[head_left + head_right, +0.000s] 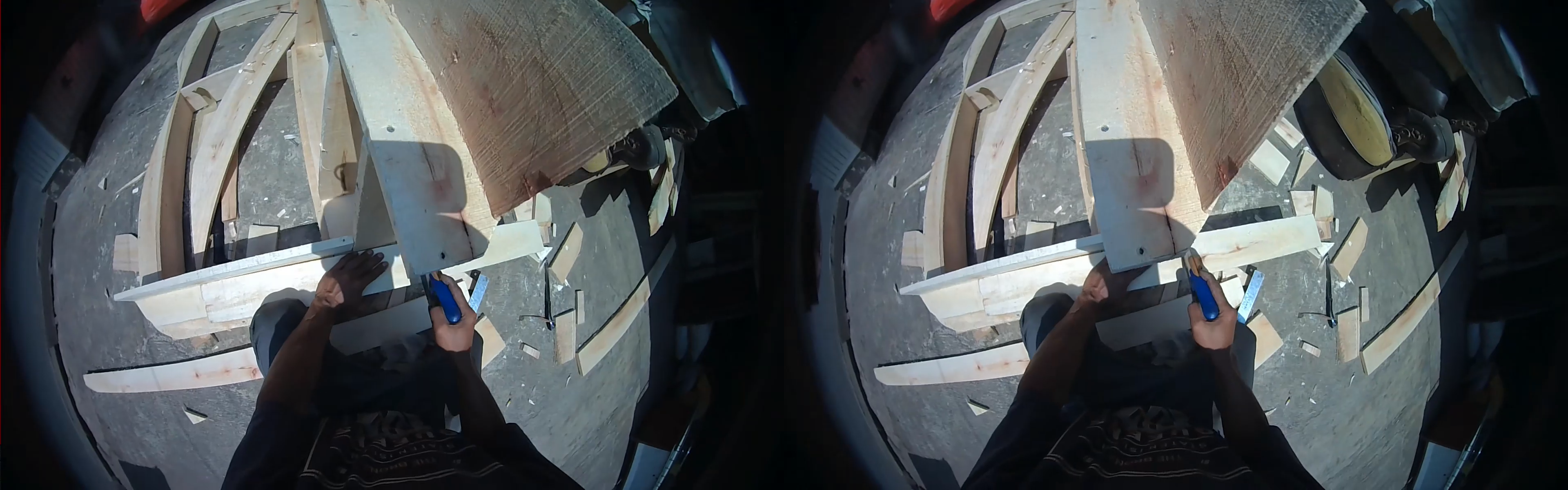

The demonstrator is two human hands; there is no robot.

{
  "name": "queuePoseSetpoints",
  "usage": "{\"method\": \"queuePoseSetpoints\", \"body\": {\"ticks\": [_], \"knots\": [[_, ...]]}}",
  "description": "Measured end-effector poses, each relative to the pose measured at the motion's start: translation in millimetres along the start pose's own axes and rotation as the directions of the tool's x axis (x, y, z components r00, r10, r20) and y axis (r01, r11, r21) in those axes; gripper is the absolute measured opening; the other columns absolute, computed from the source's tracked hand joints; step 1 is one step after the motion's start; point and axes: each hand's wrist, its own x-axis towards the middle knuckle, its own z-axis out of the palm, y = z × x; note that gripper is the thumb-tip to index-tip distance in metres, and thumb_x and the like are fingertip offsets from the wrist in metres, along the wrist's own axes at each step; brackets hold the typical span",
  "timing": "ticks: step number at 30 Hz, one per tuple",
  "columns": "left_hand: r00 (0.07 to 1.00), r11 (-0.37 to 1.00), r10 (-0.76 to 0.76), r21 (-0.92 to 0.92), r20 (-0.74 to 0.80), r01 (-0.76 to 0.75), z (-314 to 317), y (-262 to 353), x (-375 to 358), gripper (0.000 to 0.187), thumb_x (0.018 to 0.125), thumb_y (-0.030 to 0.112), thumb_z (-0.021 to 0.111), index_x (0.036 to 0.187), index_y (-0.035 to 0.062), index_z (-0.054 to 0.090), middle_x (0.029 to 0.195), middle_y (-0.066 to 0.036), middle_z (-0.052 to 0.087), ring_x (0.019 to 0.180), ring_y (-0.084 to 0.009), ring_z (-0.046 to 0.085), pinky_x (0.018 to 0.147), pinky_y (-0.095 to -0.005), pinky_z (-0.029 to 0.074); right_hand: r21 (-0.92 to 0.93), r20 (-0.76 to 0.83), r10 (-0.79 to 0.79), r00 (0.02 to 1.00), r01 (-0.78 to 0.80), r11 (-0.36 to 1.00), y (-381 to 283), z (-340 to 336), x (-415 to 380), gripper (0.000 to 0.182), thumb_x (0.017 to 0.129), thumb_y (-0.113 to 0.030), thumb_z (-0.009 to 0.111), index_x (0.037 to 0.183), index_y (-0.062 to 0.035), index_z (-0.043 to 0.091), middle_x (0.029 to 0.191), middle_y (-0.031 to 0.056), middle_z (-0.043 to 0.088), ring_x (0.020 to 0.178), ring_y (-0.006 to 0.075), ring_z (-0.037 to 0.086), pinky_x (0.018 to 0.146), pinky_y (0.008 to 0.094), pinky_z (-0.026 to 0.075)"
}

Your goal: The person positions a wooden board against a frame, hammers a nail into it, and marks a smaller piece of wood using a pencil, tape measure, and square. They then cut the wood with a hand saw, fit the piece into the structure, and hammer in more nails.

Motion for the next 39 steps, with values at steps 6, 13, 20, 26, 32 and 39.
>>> {"method": "queuePoseSetpoints", "body": {"ticks": [6, 13, 20, 26, 32, 39], "knots": [[0.947, 0.946, -0.161, -0.231, 0.277, 0.229, -18.9, 10.1, 0.5, 0.075, 0.088, 0.050, 0.070, 0.150, 0.0146, 0.049, 0.158, -0.007, 0.046, 0.148, -0.0259, 0.040, 0.126, -0.0441, 0.027, -0.303, 0.063, 0.294, 0.954, -0.262, 0.916, -78.7, -146.5, -179.1, 0.046, 0.085, -0.007, 0.070, 0.129, 0.0031, 0.063, 0.110, 0.0167, 0.074, 0.099, 0.0192, 0.073, 0.090, 0.0326, 0.055], [0.992, 0.990, -0.035, -0.129, 0.117, 0.050, -3.1, -0.8, 1.3, 0.074, 0.088, 0.049, 0.070, 0.149, 0.0125, 0.050, 0.156, -0.011, 0.047, 0.147, -0.0269, 0.041, 0.126, -0.0435, 0.028, -0.183, 0.115, 0.267, 0.957, -0.243, 0.953, 7.3, -11.6, 17.6, 0.055, 0.081, -0.006, 0.061, 0.136, -0.0004, 0.061, 0.103, 0.0096, 0.071, 0.091, 0.0164, 0.065, 0.086, 0.0268, 0.049], [1.000, 1.000, 0.000, -0.016, -0.008, 0.000, 10.2, -5.6, 1.7, 0.076, 0.084, 0.046, 0.073, 0.149, 0.0148, 0.050, 0.157, -0.006, 0.047, 0.147, -0.0244, 0.041, 0.125, -0.0420, 0.030, 0.077, -0.092, -0.216, 0.972, 0.224, 0.972, 49.0, 19.6, 13.5, 0.059, 0.078, -0.002, 0.053, 0.136, 0.0028, 0.061, 0.116, 0.0146, 0.070, 0.102, 0.0189, 0.067, 0.090, 0.0321, 0.052], [0.999, 0.999, 0.035, -0.025, -0.039, -0.036, 9.8, 3.7, -3.2, 0.076, 0.082, 0.039, 0.076, 0.149, 0.0164, 0.050, 0.156, -0.006, 0.049, 0.146, -0.0244, 0.043, 0.125, -0.0436, 0.031, -0.097, 0.074, 0.070, 0.995, -0.063, 0.993, -17.3, -51.4, -51.5, 0.059, 0.079, -0.001, 0.064, 0.138, -0.0055, 0.062, 0.098, 0.0080, 0.070, 0.077, 0.0089, 0.058, 0.073, 0.0251, 0.050], [0.985, 0.992, -0.072, -0.093, 0.154, 0.087, -15.9, 4.9, 3.3, 0.077, 0.083, 0.038, 0.076, 0.151, 0.0157, 0.047, 0.158, -0.007, 0.045, 0.148, -0.0255, 0.040, 0.125, -0.0442, 0.029, -0.282, 0.086, 0.214, 0.973, -0.182, 0.942, -85.7, -165.0, -190.7, 0.043, 0.085, -0.003, 0.069, 0.128, 0.0001, 0.065, 0.115, 0.0140, 0.073, 0.072, 0.0084, 0.068, 0.062, 0.0250, 0.054], [1.000, 1.000, 0.005, 0.004, -0.014, -0.005, 29.2, -16.5, -1.8, 0.079, 0.081, 0.039, 0.077, 0.150, 0.0135, 0.048, 0.156, -0.007, 0.048, 0.147, -0.0255, 0.042, 0.125, -0.0439, 0.030, 0.085, 0.028, -0.003, 1.000, 0.001, 0.996, 20.6, 5.5, 29.4, 0.057, 0.079, 0.003, 0.056, 0.135, -0.0003, 0.062, 0.109, 0.0102, 0.071, 0.093, 0.0129, 0.063, 0.087, 0.0251, 0.049]]}}
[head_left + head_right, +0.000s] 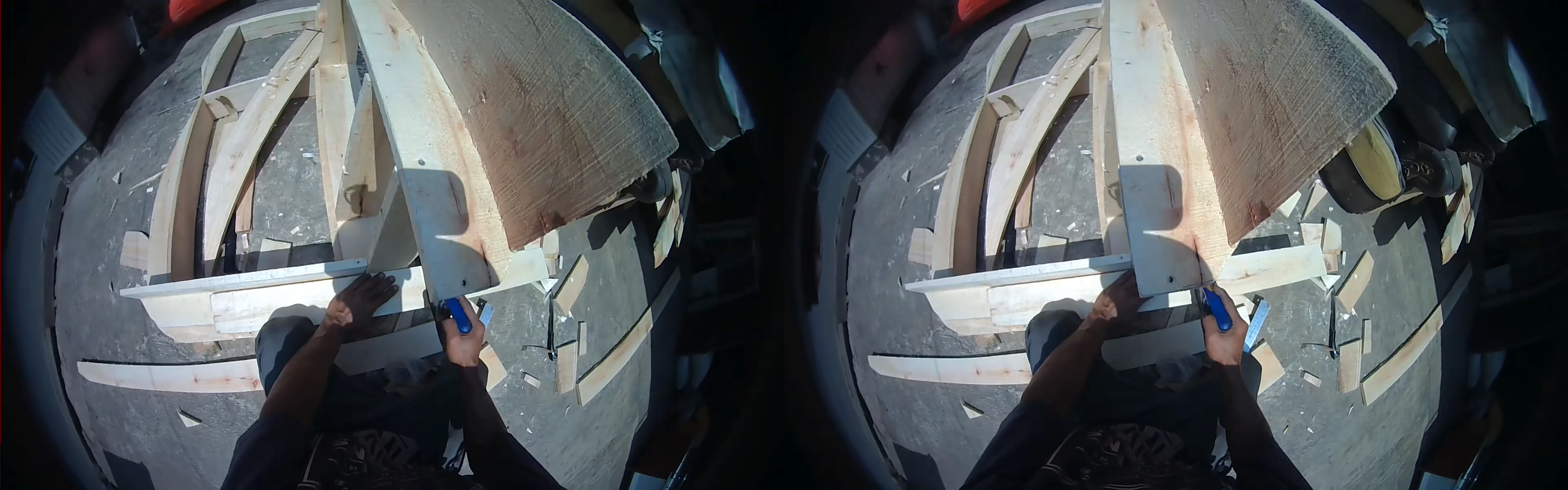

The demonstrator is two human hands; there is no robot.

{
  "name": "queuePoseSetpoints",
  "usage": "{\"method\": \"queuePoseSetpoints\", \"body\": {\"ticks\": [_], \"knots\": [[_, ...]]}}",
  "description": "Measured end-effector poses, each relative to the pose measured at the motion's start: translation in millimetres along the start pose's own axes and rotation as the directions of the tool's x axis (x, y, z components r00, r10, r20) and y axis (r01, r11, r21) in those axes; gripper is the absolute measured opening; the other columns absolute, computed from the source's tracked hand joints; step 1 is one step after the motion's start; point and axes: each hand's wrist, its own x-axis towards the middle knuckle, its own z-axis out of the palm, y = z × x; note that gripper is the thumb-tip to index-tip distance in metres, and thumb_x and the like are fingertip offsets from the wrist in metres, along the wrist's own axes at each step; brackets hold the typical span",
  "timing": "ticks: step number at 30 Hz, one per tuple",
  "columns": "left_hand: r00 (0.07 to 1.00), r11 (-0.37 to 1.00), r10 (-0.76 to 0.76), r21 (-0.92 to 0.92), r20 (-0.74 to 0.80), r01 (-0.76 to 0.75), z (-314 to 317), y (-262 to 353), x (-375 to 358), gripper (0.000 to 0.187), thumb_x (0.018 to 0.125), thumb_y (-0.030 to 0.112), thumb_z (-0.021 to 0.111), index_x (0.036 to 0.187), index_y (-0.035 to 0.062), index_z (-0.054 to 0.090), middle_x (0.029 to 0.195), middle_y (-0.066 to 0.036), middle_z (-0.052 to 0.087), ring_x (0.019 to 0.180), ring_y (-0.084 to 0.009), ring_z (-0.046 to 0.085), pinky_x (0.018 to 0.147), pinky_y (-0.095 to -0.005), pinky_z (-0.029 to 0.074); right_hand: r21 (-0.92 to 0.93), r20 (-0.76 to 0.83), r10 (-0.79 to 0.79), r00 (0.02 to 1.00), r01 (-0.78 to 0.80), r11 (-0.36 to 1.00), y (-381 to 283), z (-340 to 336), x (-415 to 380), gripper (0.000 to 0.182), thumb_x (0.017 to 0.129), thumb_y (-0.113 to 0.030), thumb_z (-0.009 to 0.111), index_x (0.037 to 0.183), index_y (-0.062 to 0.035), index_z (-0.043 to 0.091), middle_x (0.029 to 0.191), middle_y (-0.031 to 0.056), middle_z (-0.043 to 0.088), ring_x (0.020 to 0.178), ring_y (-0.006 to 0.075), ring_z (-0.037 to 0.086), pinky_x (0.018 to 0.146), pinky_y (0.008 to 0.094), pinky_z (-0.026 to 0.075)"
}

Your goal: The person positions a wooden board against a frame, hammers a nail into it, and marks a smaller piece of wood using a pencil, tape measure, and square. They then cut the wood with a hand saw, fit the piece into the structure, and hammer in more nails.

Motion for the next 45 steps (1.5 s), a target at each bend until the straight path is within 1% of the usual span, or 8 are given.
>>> {"method": "queuePoseSetpoints", "body": {"ticks": [7, 14, 17, 19, 22, 29, 38, 45], "knots": [[0.995, 0.997, 0.071, 0.024, -0.074, -0.069, 3.4, -2.5, 3.2, 0.079, 0.080, 0.038, 0.078, 0.149, 0.0148, 0.049, 0.156, -0.006, 0.048, 0.145, -0.0257, 0.044, 0.123, -0.0445, 0.032, 0.006, -0.092, -0.136, 0.986, 0.137, 0.990, 38.7, -1.5, -33.9, 0.062, 0.075, 0.002, 0.057, 0.136, -0.0035, 0.062, 0.106, 0.0097, 0.070, 0.091, 0.0123, 0.062, 0.085, 0.0269, 0.050], [0.999, 0.999, 0.036, -0.033, -0.036, -0.038, -9.3, 8.0, 4.4, 0.076, 0.083, 0.041, 0.075, 0.149, 0.0148, 0.049, 0.155, -0.008, 0.049, 0.146, -0.0257, 0.043, 0.123, -0.0455, 0.032, -0.270, 0.059, 0.311, 0.949, -0.285, 0.920, -97.8, -143.7, -204.6, 0.058, 0.081, -0.002, 0.066, 0.139, -0.0030, 0.060, 0.120, 0.0141, 0.073, 0.105, 0.0099, 0.068, 0.089, 0.0272, 0.053], [0.999, 0.997, -0.014, -0.071, 0.030, 0.017, -29.6, 16.7, 5.1, 0.074, 0.085, 0.040, 0.073, 0.150, 0.0141, 0.049, 0.155, -0.008, 0.049, 0.147, -0.0260, 0.042, 0.123, -0.0457, 0.031, -0.235, -0.020, 0.185, 0.983, -0.184, 0.954, -106.3, -152.0, -226.2, 0.045, 0.090, -0.007, 0.073, 0.133, -0.0009, 0.064, 0.072, 0.0001, 0.069, 0.049, 0.0052, 0.057, 0.047, 0.0229, 0.044], [0.999, 1.000, -0.019, -0.023, 0.035, 0.020, -15.6, 7.8, 3.6, 0.073, 0.086, 0.041, 0.072, 0.150, 0.0136, 0.049, 0.155, -0.008, 0.049, 0.147, -0.0264, 0.040, 0.124, -0.0457, 0.030, -0.163, 0.090, 0.260, 0.961, -0.244, 0.956, -93.3, -117.7, -169.5, 0.059, 0.080, -0.002, 0.065, 0.139, -0.0051, 0.061, 0.117, 0.0148, 0.074, 0.103, 0.0126, 0.069, 0.088, 0.0273, 0.054], [0.999, 0.997, -0.022, -0.076, 0.047, 0.025, -30.1, 18.6, 5.6, 0.077, 0.083, 0.040, 0.075, 0.151, 0.0144, 0.048, 0.157, -0.008, 0.046, 0.147, -0.0264, 0.041, 0.124, -0.0450, 0.031, -0.110, -0.025, 0.096, 0.995, -0.098, 0.989, -20.9, -7.3, -30.3, 0.051, 0.083, -0.004, 0.062, 0.133, -0.0037, 0.064, 0.094, 0.0095, 0.070, 0.073, 0.0115, 0.058, 0.071, 0.0272, 0.050], [0.997, 0.999, 0.048, 0.020, -0.064, -0.047, -0.6, 3.8, 4.7, 0.081, 0.078, 0.039, 0.079, 0.150, 0.0162, 0.049, 0.156, -0.005, 0.048, 0.142, -0.0251, 0.048, 0.122, -0.0440, 0.034, -0.031, -0.084, -0.213, 0.973, 0.211, 0.977, 43.3, 7.2, -14.6, 0.056, 0.081, 0.000, 0.058, 0.137, 0.0018, 0.060, 0.121, 0.0143, 0.070, 0.106, 0.0186, 0.067, 0.096, 0.0310, 0.050], [0.999, 0.999, 0.035, 0.021, -0.041, -0.034, -12.5, 8.8, 3.6, 0.075, 0.080, 0.041, 0.076, 0.147, 0.0153, 0.052, 0.152, -0.005, 0.052, 0.143, -0.0249, 0.047, 0.122, -0.0452, 0.034, -0.161, 0.020, -0.079, 0.997, 0.081, 0.984, -31.0, -51.3, -106.3, 0.061, 0.079, 0.003, 0.062, 0.139, -0.0071, 0.061, 0.115, 0.0121, 0.072, 0.092, 0.0102, 0.065, 0.082, 0.0260, 0.052], [0.999, 1.000, 0.013, -0.018, -0.042, -0.014, -11.0, 15.3, -1.8, 0.077, 0.081, 0.041, 0.077, 0.148, 0.0147, 0.050, 0.155, -0.006, 0.049, 0.144, -0.0253, 0.045, 0.122, -0.0469, 0.034, -0.359, -0.146, 0.478, 0.866, -0.496, 0.790, -114.8, -139.7, -233.7, 0.045, 0.089, -0.014, 0.076, 0.129, 0.0025, 0.064, 0.094, 0.0119, 0.075, 0.080, 0.0141, 0.072, 0.074, 0.0263, 0.057]]}}
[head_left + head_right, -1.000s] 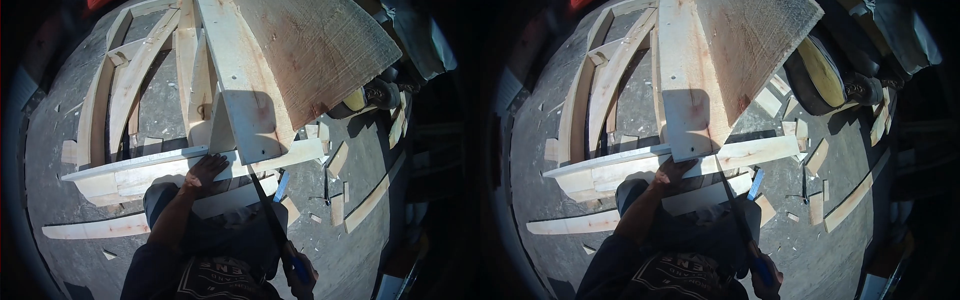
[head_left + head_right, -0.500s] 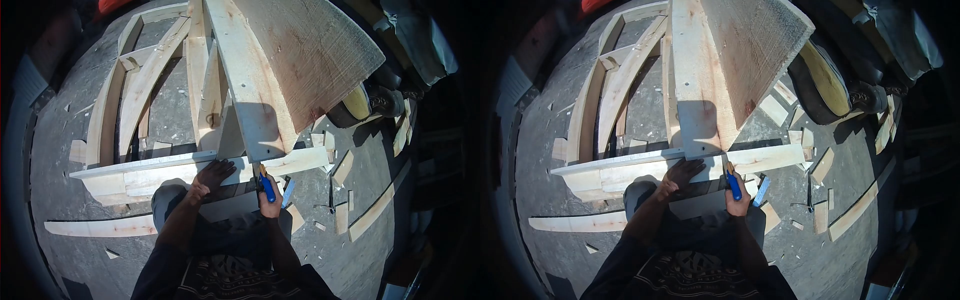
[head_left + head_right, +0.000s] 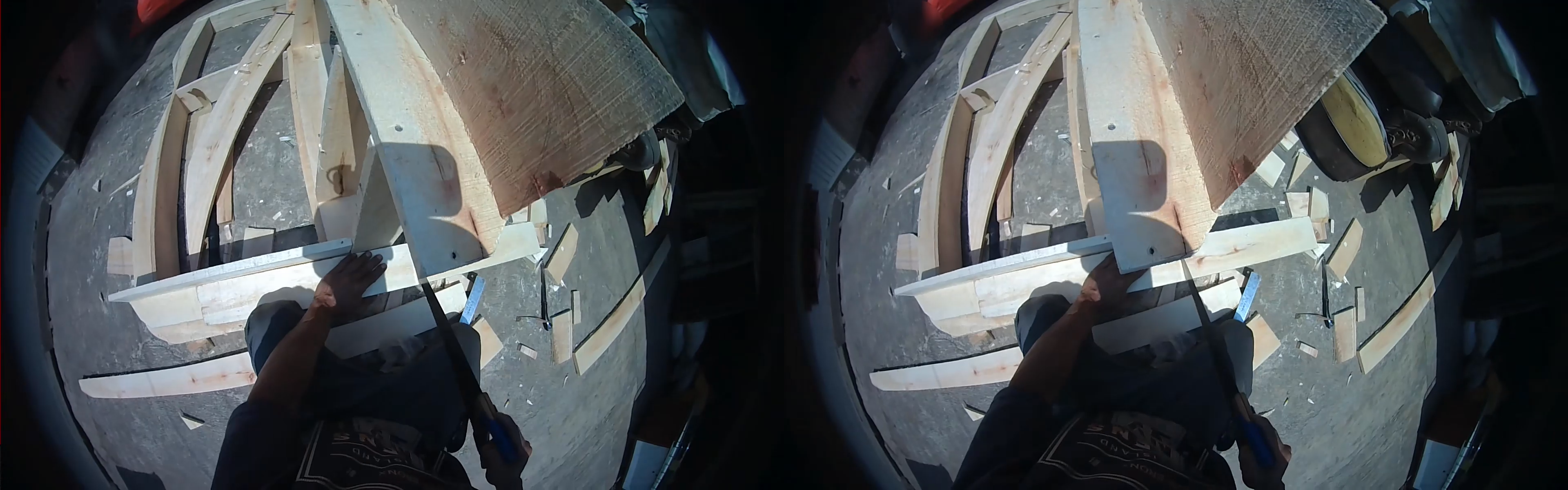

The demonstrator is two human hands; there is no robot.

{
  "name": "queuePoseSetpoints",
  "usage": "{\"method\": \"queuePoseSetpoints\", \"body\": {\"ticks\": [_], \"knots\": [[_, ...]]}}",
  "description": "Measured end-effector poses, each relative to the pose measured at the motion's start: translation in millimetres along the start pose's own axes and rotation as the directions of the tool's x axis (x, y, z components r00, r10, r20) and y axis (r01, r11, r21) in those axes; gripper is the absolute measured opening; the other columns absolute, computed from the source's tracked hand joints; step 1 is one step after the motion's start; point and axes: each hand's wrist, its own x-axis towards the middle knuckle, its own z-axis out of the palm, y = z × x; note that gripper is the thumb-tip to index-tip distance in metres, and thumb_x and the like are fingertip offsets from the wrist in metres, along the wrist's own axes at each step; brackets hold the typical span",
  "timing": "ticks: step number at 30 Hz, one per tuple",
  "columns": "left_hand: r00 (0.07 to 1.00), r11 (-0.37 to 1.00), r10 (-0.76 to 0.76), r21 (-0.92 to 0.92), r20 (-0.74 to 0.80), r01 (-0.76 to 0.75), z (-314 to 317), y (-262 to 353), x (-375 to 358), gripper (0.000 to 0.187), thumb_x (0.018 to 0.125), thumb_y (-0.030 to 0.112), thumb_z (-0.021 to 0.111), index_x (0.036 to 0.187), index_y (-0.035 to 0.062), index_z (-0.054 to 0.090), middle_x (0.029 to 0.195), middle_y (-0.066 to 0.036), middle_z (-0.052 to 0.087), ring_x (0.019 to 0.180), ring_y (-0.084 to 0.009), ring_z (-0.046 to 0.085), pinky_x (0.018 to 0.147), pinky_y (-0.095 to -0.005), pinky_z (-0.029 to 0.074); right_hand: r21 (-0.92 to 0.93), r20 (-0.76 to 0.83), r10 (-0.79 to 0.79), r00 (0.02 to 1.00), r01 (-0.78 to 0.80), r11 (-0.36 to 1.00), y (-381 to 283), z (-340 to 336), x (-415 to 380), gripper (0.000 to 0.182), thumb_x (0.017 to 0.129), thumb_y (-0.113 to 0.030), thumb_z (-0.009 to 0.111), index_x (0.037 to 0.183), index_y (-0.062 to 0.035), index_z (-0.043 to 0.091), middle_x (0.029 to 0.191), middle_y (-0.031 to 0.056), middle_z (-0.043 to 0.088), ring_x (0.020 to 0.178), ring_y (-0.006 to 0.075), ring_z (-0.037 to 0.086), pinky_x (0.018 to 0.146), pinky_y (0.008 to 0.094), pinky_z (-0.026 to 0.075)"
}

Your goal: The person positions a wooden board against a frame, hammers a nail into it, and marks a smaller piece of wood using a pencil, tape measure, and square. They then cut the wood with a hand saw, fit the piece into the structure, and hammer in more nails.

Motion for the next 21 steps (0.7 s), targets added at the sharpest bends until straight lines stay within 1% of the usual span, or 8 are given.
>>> {"method": "queuePoseSetpoints", "body": {"ticks": [2, 3, 5, 8, 12, 15, 19, 21], "knots": [[0.998, 0.996, 0.061, 0.061, -0.012, -0.060, 19.2, -17.4, 2.7, 0.077, 0.082, 0.042, 0.077, 0.149, 0.0151, 0.050, 0.155, -0.006, 0.049, 0.145, -0.0258, 0.044, 0.122, -0.0474, 0.034, -0.072, -0.074, -0.617, 0.783, 0.613, 0.787, -9.4, 31.0, 60.4, 0.046, 0.088, -0.010, 0.071, 0.132, 0.0020, 0.063, 0.096, 0.0112, 0.075, 0.083, 0.0141, 0.072, 0.077, 0.0265, 0.057], [0.996, 0.999, 0.038, 0.001, 0.075, -0.038, 3.1, -12.0, 3.9, 0.079, 0.081, 0.044, 0.078, 0.149, 0.0149, 0.050, 0.155, -0.006, 0.049, 0.146, -0.0261, 0.043, 0.122, -0.0474, 0.033, 0.191, 0.003, -0.502, 0.865, 0.492, 0.849, -17.9, 55.6, 97.4, 0.049, 0.085, -0.004, 0.064, 0.133, 0.0016, 0.063, 0.101, 0.0105, 0.075, 0.094, 0.0133, 0.071, 0.084, 0.0264, 0.056], [0.998, 1.000, 0.024, -0.012, 0.066, -0.023, 4.6, -5.5, -0.3, 0.080, 0.080, 0.044, 0.078, 0.149, 0.0149, 0.050, 0.155, -0.007, 0.050, 0.146, -0.0263, 0.043, 0.122, -0.0475, 0.033, 0.200, 0.049, -0.307, 0.951, 0.291, 0.935, -66.3, 121.0, 178.5, 0.052, 0.082, -0.004, 0.063, 0.133, 0.0004, 0.064, 0.106, 0.0097, 0.073, 0.086, 0.0121, 0.063, 0.081, 0.0274, 0.052], [0.999, 1.000, 0.025, 0.013, 0.029, -0.025, 1.4, -11.4, 6.3, 0.080, 0.079, 0.044, 0.078, 0.149, 0.0149, 0.050, 0.154, -0.007, 0.051, 0.145, -0.0268, 0.045, 0.122, -0.0472, 0.033, 0.255, 0.060, -0.388, 0.920, 0.362, 0.897, -93.4, 169.0, 245.3, 0.055, 0.080, -0.001, 0.060, 0.134, 0.0010, 0.062, 0.110, 0.0126, 0.073, 0.094, 0.0133, 0.064, 0.087, 0.0277, 0.051], [0.999, 0.999, 0.040, 0.030, -0.004, -0.040, 5.0, -10.6, 5.1, 0.077, 0.081, 0.044, 0.076, 0.148, 0.0151, 0.051, 0.153, -0.008, 0.052, 0.142, -0.0275, 0.048, 0.122, -0.0454, 0.034, 0.411, -0.212, -0.644, 0.735, 0.665, 0.623, -39.6, 182.6, 236.9, 0.059, 0.078, 0.001, 0.057, 0.137, -0.0006, 0.061, 0.117, 0.0142, 0.072, 0.099, 0.0150, 0.066, 0.090, 0.0292, 0.051], [0.998, 0.998, 0.054, -0.016, -0.030, -0.055, 10.3, -11.6, 4.4, 0.080, 0.077, 0.037, 0.079, 0.149, 0.0136, 0.050, 0.155, -0.010, 0.049, 0.144, -0.0300, 0.045, 0.122, -0.0471, 0.033, 0.349, -0.218, -0.571, 0.791, 0.610, 0.712, -43.7, 184.0, 221.4, 0.060, 0.078, 0.002, 0.056, 0.137, -0.0032, 0.062, 0.115, 0.0105, 0.070, 0.097, 0.0144, 0.064, 0.091, 0.0272, 0.049], [0.997, 0.997, 0.073, 0.017, -0.006, -0.072, 7.5, -10.8, -4.8, 0.080, 0.080, 0.041, 0.076, 0.150, 0.0131, 0.048, 0.156, -0.009, 0.048, 0.145, -0.0291, 0.044, 0.122, -0.0478, 0.033, 0.296, 0.047, -0.333, 0.942, 0.305, 0.905, -67.6, 125.5, 169.1, 0.055, 0.080, -0.001, 0.062, 0.135, -0.0054, 0.063, 0.106, 0.0093, 0.069, 0.088, 0.0132, 0.063, 0.082, 0.0251, 0.049], [0.997, 0.996, 0.078, 0.047, -0.007, -0.077, 9.9, -18.3, 9.1, 0.080, 0.082, 0.044, 0.074, 0.150, 0.0124, 0.047, 0.156, -0.009, 0.047, 0.146, -0.0281, 0.042, 0.123, -0.0479, 0.031, 0.306, 0.020, -0.481, 0.877, 0.453, 0.838, -5.3, 77.4, 120.9, 0.056, 0.080, 0.000, 0.066, 0.135, -0.0028, 0.063, 0.114, 0.0110, 0.072, 0.096, 0.0136, 0.066, 0.084, 0.0274, 0.052]]}}
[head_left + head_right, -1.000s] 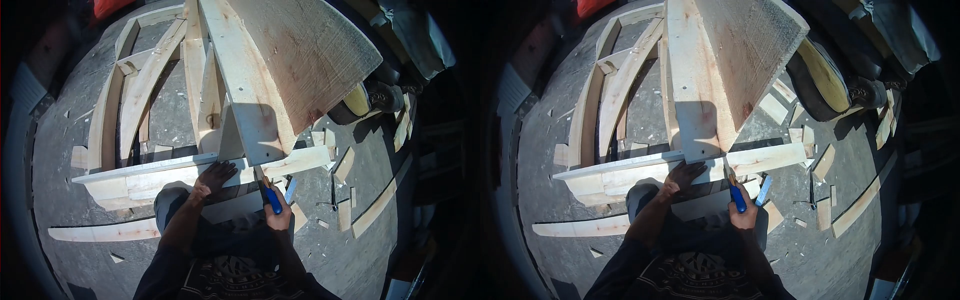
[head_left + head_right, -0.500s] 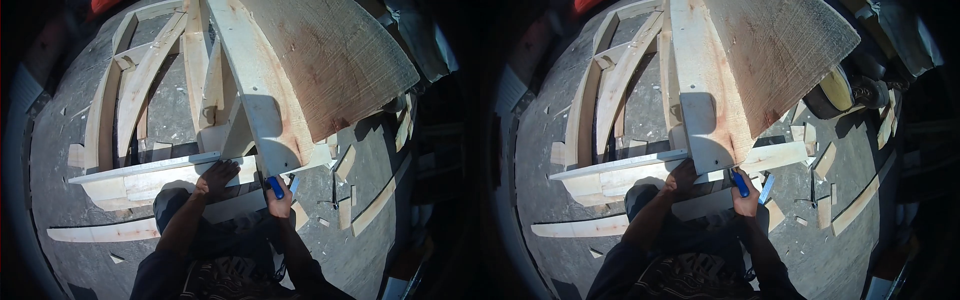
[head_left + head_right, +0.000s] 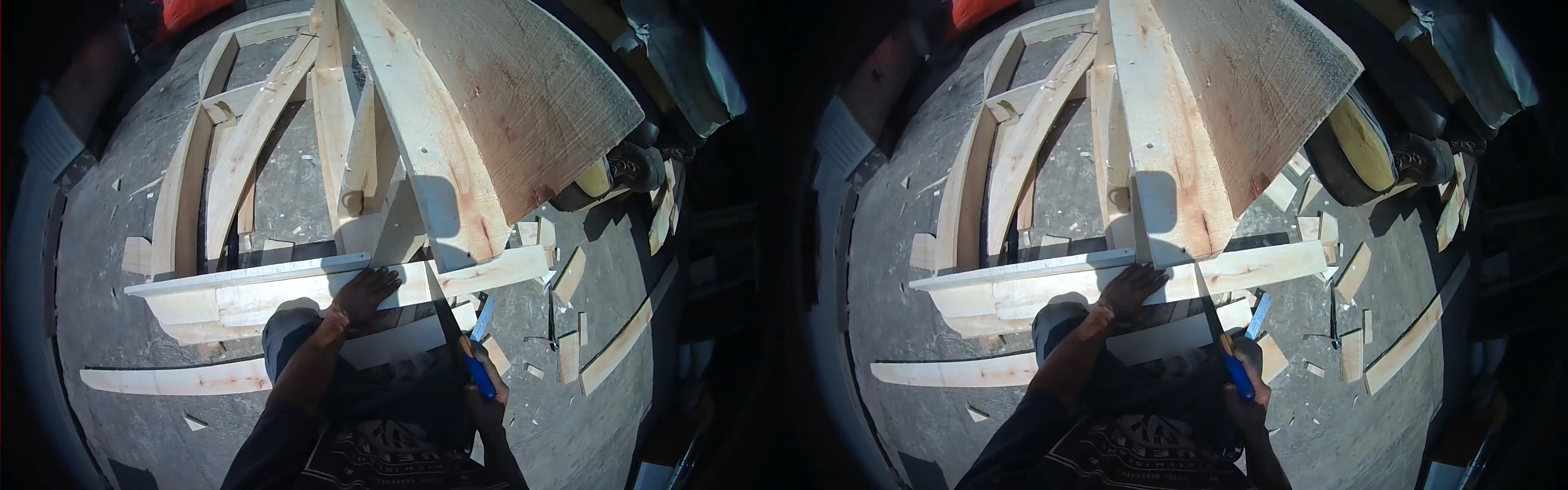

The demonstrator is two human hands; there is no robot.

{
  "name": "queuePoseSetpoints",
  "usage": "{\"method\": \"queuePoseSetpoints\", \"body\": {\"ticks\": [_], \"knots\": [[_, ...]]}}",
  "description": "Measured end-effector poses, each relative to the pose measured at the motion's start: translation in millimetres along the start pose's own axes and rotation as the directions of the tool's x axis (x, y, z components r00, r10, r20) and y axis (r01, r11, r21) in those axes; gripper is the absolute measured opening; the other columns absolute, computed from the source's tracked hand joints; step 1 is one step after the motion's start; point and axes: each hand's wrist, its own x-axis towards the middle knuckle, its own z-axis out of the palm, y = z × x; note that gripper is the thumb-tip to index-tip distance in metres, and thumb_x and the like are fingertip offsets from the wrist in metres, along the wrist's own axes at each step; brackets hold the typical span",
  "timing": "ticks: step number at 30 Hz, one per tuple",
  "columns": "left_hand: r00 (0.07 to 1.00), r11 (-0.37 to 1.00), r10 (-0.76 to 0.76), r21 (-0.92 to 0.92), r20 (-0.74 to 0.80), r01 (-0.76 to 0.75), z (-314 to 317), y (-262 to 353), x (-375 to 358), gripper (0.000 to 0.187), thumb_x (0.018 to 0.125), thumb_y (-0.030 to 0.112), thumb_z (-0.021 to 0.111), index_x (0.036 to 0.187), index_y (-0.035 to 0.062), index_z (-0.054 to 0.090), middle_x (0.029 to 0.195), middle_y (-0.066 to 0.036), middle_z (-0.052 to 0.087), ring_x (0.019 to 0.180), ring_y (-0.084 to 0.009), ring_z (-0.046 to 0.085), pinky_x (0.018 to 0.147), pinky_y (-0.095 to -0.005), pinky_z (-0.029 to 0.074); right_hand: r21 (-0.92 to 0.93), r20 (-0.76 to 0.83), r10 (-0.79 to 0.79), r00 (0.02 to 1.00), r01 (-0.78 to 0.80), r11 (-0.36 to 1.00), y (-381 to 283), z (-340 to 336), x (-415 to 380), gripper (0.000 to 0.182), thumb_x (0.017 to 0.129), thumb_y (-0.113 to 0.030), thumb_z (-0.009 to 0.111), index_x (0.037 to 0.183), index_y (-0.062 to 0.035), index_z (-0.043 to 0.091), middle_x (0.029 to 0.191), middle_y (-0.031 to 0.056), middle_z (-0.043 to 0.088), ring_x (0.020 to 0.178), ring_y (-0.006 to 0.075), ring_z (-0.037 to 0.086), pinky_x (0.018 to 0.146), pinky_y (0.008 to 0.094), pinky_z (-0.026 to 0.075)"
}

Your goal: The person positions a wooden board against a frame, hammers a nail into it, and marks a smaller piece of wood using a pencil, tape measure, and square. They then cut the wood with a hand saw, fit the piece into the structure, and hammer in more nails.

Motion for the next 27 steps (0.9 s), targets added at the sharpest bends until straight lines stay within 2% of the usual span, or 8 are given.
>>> {"method": "queuePoseSetpoints", "body": {"ticks": [5, 7, 8, 13, 15, 17, 25, 27], "knots": [[0.997, 0.997, -0.060, -0.035, 0.057, 0.062, -1.8, 12.3, -7.9, 0.075, 0.086, 0.041, 0.070, 0.151, 0.0126, 0.046, 0.158, -0.008, 0.045, 0.149, -0.0240, 0.039, 0.125, -0.0454, 0.029, -0.240, 0.130, 0.560, 0.818, -0.523, 0.818, -72.2, -68.3, -109.2, 0.061, 0.092, -0.027, 0.073, 0.149, -0.0148, 0.053, 0.149, 0.0164, 0.052, 0.099, 0.0143, 0.070, 0.076, 0.0273, 0.055], [0.996, 0.997, -0.042, -0.057, 0.076, 0.047, -2.4, 8.5, -5.4, 0.078, 0.086, 0.046, 0.071, 0.152, 0.0115, 0.045, 0.159, -0.009, 0.043, 0.149, -0.0268, 0.037, 0.125, -0.0456, 0.027, -0.543, -0.070, -0.051, 0.996, 0.005, 0.840, -90.1, -23.0, -56.2, 0.043, 0.089, -0.013, 0.070, 0.128, 0.0039, 0.064, 0.095, 0.0091, 0.076, 0.072, 0.0104, 0.069, 0.066, 0.0245, 0.055], [0.998, 0.999, -0.015, -0.045, 0.055, 0.018, -1.3, 6.6, -5.5, 0.080, 0.085, 0.044, 0.073, 0.152, 0.0104, 0.045, 0.158, -0.011, 0.044, 0.148, -0.0281, 0.038, 0.124, -0.0460, 0.029, -0.232, -0.040, -0.103, 0.994, 0.091, 0.968, -54.3, -8.5, -24.6, 0.039, 0.088, -0.009, 0.066, 0.124, 0.0052, 0.066, 0.109, 0.0140, 0.076, 0.089, 0.0144, 0.072, 0.079, 0.0274, 0.056], [1.000, 0.997, 0.010, -0.079, -0.014, -0.011, 11.2, 2.6, -3.8, 0.084, 0.080, 0.040, 0.079, 0.151, 0.0101, 0.046, 0.154, -0.014, 0.048, 0.145, -0.0316, 0.043, 0.122, -0.0476, 0.032, -0.029, -0.016, 0.149, 0.989, -0.150, 0.988, 20.8, 93.1, 165.5, 0.047, 0.082, -0.007, 0.061, 0.127, 0.0017, 0.066, 0.091, 0.0121, 0.071, 0.082, 0.0145, 0.062, 0.078, 0.0307, 0.051], [0.998, 0.999, -0.029, -0.036, 0.051, 0.030, 2.3, 4.1, -4.1, 0.072, 0.088, 0.042, 0.070, 0.150, 0.0135, 0.048, 0.156, -0.009, 0.047, 0.147, -0.0276, 0.041, 0.124, -0.0463, 0.029, -0.097, -0.018, 0.068, 0.998, -0.069, 0.993, 20.8, 104.0, 160.4, 0.049, 0.083, -0.004, 0.060, 0.131, 0.0033, 0.063, 0.101, 0.0128, 0.073, 0.089, 0.0141, 0.065, 0.084, 0.0305, 0.052], [0.998, 0.999, -0.035, -0.023, 0.051, 0.036, -4.0, 2.0, -3.0, 0.071, 0.088, 0.042, 0.071, 0.150, 0.0139, 0.049, 0.156, -0.009, 0.047, 0.147, -0.0277, 0.042, 0.124, -0.0464, 0.030, 0.202, -0.090, -0.148, 0.985, 0.164, 0.966, 34.1, 105.1, 154.1, 0.054, 0.082, 0.001, 0.058, 0.136, 0.0021, 0.060, 0.113, 0.0131, 0.072, 0.099, 0.0146, 0.066, 0.091, 0.0296, 0.051], [1.000, 1.000, 0.016, -0.015, -0.016, -0.017, 3.9, 1.2, -2.9, 0.074, 0.082, 0.042, 0.074, 0.147, 0.0149, 0.053, 0.153, -0.008, 0.052, 0.144, -0.0280, 0.046, 0.120, -0.0476, 0.036, 0.044, -0.003, 0.120, 0.993, -0.120, 0.992, 32.7, 96.4, 137.7, 0.062, 0.079, 0.002, 0.060, 0.140, -0.0071, 0.060, 0.117, 0.0116, 0.072, 0.101, 0.0141, 0.066, 0.092, 0.0287, 0.051], [1.000, 1.000, 0.006, 0.015, -0.012, -0.006, -0.9, 4.7, -2.8, 0.075, 0.081, 0.041, 0.074, 0.147, 0.0149, 0.053, 0.153, -0.008, 0.052, 0.143, -0.0278, 0.046, 0.120, -0.0472, 0.035, 0.081, -0.118, -0.150, 0.982, 0.160, 0.984, 45.6, 103.3, 136.6, 0.064, 0.078, 0.003, 0.060, 0.141, -0.0082, 0.060, 0.118, 0.0121, 0.072, 0.102, 0.0139, 0.066, 0.091, 0.0283, 0.051]]}}
